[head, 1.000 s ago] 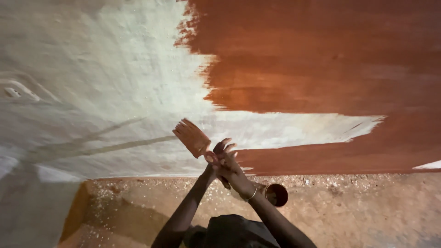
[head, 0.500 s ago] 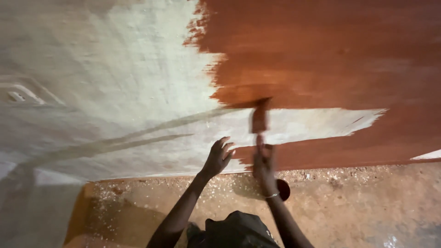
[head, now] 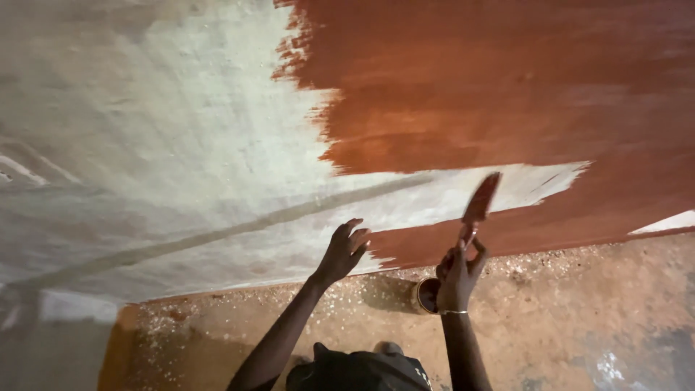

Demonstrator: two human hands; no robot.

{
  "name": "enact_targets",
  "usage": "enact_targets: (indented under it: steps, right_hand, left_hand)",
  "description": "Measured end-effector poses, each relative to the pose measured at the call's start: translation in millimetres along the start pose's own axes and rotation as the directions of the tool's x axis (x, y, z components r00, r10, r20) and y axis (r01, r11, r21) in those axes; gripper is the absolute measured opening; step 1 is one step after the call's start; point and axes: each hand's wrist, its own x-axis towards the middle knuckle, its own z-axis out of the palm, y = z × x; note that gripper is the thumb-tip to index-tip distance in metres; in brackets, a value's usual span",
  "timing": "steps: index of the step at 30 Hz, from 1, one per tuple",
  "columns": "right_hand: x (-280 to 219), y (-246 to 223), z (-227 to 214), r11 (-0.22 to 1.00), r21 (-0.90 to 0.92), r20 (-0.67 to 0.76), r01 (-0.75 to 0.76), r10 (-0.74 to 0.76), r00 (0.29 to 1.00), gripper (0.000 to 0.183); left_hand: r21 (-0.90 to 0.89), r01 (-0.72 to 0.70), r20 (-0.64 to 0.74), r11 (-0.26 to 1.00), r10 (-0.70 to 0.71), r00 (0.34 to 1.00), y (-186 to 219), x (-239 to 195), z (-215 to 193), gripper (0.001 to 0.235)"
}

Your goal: The person paints a wall with reddish-brown paint using a brush. They repeatedly dip the brush into a small container on the floor and apply paint in broad strokes to cover the white surface.

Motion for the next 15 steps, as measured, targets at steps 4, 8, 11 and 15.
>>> enact_targets:
  steps: [4, 8, 11, 15]
  right_hand:
    - [-3.7, 13.3, 19.3, 0.998, -0.052, 0.230, -0.024, 0.035, 0.973, 0.039]
    - [-31.5, 34.6, 46.7, 0.968, -0.205, 0.654, -0.146, 0.247, 0.715, 0.027]
    - [-27.6, 28.1, 47.9, 0.978, -0.154, 0.752, -0.143, 0.210, 0.625, 0.020]
    - [10.2, -7.0, 4.2, 0.991, 0.028, 0.322, -0.132, 0.116, 0.940, 0.043]
  left_hand:
    - [0.007, 0.015, 0.008, 1.000, -0.015, 1.000, 5.2, 14.5, 2.5, 0.030]
    - [-0.036, -0.008, 0.047, 0.999, 0.009, 0.999, 5.4, 15.8, 21.1, 0.037]
    - [0.028, -0.007, 0.024, 1.000, 0.006, 1.000, 3.4, 16.9, 34.6, 0.026]
    - [0.003, 0.011, -0.077, 1.000, -0.011, 0.997, 14.6, 9.7, 46.2, 0.030]
